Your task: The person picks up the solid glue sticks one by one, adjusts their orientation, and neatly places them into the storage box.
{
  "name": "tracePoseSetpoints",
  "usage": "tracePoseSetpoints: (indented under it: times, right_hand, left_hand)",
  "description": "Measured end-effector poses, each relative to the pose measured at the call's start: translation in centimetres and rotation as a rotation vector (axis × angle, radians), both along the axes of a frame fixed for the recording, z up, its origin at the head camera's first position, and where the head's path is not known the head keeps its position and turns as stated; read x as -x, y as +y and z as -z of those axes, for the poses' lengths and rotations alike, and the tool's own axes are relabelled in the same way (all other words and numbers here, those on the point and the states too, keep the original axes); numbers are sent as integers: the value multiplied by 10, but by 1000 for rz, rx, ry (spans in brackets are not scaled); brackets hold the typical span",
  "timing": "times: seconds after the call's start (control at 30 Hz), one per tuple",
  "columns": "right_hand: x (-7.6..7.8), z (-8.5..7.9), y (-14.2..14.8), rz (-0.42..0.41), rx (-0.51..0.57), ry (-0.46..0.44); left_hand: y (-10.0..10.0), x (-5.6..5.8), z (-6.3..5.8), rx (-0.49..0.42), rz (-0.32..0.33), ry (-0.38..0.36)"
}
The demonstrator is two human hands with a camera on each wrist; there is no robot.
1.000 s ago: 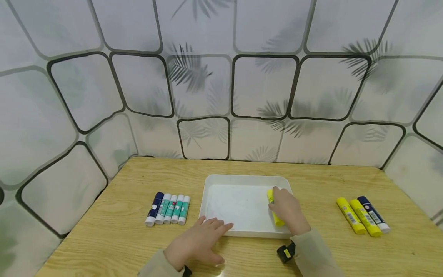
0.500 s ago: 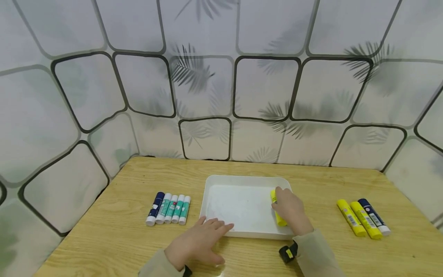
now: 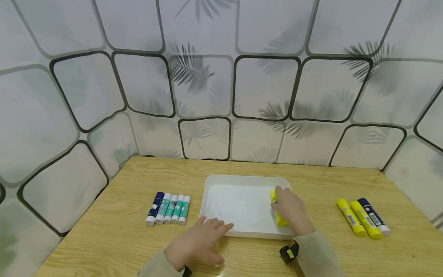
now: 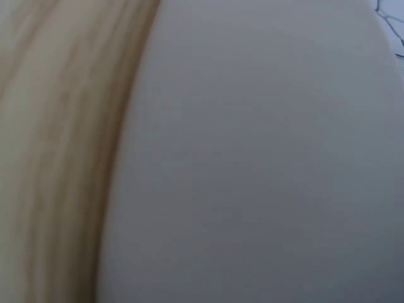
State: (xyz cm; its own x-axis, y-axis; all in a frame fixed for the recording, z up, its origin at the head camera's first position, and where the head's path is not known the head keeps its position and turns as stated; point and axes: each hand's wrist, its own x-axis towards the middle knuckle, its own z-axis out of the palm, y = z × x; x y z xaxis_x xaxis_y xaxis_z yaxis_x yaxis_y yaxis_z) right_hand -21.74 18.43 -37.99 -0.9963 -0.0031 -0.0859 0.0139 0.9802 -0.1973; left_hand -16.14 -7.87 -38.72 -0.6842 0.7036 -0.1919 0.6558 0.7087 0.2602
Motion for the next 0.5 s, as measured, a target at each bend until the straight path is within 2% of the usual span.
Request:
tracePoseSetpoints:
  times: [0.2,0.5]
  right_hand:
    - [-3,-9,1,11,41,17]
    - [-14,-27,4,-4,97,89]
  left_hand:
    - [0,-1,-1,-2,-8,-16]
    - [0,-1,-3,-1,-4,-18]
